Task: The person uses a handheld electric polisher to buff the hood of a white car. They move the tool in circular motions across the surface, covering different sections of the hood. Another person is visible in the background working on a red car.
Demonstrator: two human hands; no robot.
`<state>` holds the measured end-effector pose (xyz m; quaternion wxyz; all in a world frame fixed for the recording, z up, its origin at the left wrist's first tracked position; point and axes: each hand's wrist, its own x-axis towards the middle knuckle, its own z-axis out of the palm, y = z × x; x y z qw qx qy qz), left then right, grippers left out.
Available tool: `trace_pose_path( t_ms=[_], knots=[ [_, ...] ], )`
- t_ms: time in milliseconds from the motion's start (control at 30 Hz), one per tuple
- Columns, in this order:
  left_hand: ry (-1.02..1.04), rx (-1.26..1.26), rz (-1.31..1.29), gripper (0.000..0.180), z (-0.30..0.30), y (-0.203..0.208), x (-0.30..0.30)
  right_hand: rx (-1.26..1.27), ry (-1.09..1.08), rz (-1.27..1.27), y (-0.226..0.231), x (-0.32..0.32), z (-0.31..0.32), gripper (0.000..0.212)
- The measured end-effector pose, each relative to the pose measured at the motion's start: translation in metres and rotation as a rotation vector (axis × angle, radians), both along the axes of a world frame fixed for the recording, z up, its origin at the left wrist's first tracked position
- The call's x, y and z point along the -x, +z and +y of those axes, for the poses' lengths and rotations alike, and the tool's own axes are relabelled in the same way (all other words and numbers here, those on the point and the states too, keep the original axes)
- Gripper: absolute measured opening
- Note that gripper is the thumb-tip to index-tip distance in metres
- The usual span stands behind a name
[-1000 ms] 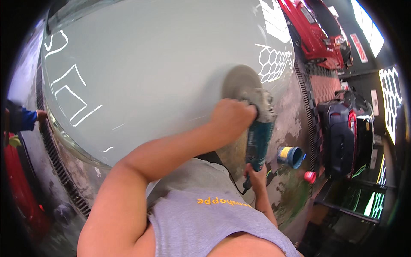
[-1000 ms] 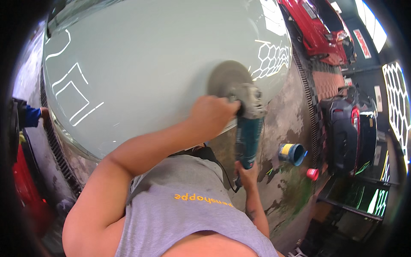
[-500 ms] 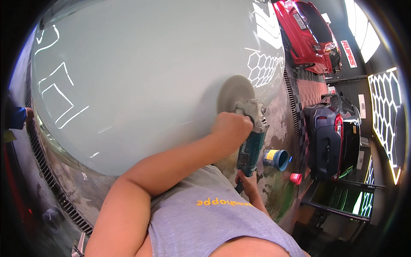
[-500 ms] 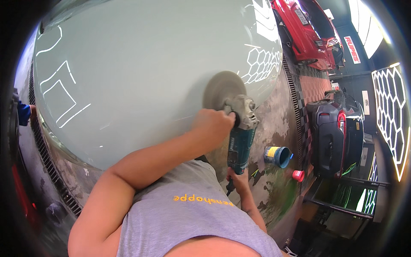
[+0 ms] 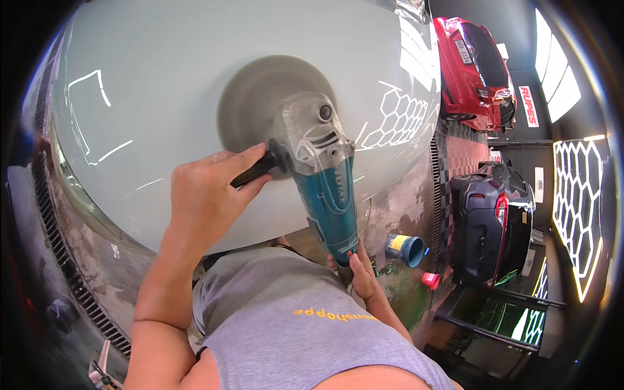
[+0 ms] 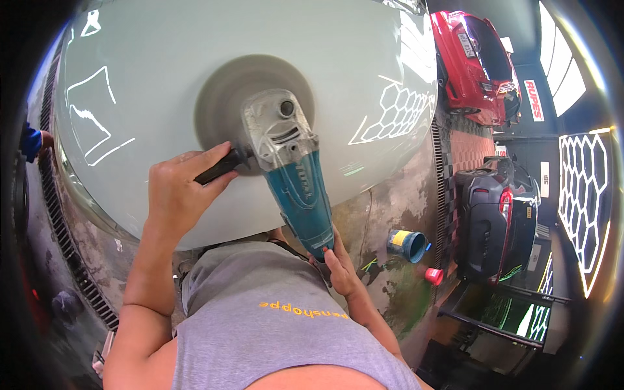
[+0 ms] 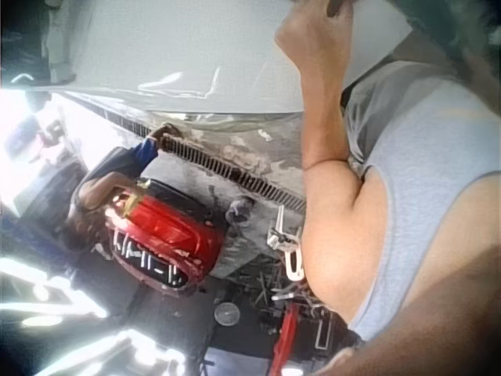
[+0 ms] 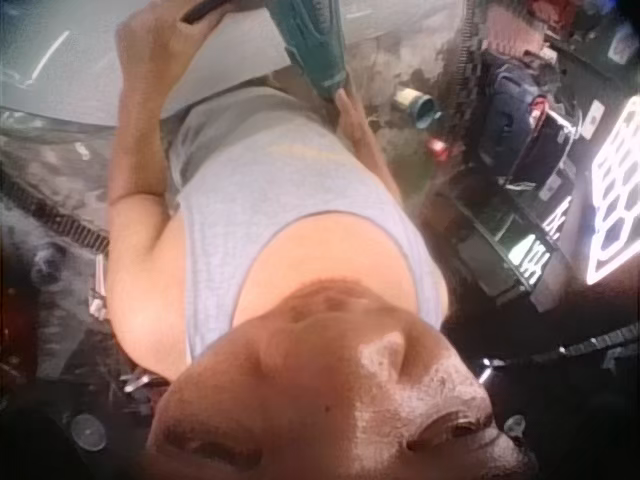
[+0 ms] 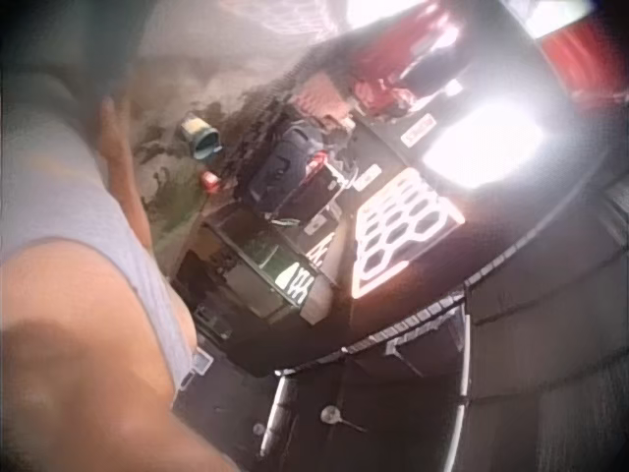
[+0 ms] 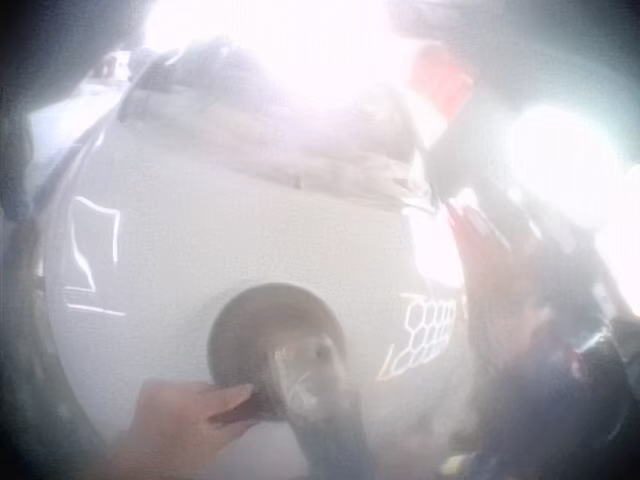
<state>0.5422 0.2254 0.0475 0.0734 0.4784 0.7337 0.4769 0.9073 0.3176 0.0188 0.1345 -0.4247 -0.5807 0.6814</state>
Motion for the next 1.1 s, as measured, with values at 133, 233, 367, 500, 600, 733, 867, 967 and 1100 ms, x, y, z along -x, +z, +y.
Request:
trace_pose_path(
  t_ms=[133,233,367,500,600,733,867,967,1100],
  knots=[
    [-0.102,0.049,0.025,0.038,0.028,-0.008,-0.023,-0.052,-0.099,-0.074,-0.010,-0.033,0.005,0.057],
    [-0.265,0.196,0.077,0.025,0.086,0.010,-0.046,-0.148,-0.210,-0.050,-0.021,-0.069,0.021,0.051],
    [-0.368,0.023,0.158,0.014,0.197,0.023,-0.049,-0.077,-0.349,-0.118,-0.003,-0.086,0.081,0.065],
    [-0.358,0.046,0.186,0.010,0.306,0.044,-0.064,0.048,-0.436,-0.073,0.027,-0.068,0.160,0.073],
    [-0.375,0.026,0.204,0.012,0.349,0.048,-0.067,-0.009,-0.446,-0.110,0.030,-0.073,0.185,0.057],
    [-0.425,-0.005,0.202,0.012,0.343,0.043,-0.068,-0.215,-0.289,-0.305,0.023,-0.062,0.179,0.027],
    [-0.500,0.046,0.129,0.012,0.276,0.035,-0.053,-0.193,-0.349,-0.371,0.002,-0.059,0.144,0.015],
    [-0.510,0.144,0.085,0.020,0.224,0.035,-0.039,-0.231,-0.262,-0.424,0.008,-0.045,0.122,0.011],
    [-0.375,0.213,0.082,0.034,0.167,0.027,-0.018,-0.280,-0.173,-0.453,0.013,-0.016,0.096,0.009]
  ],
)
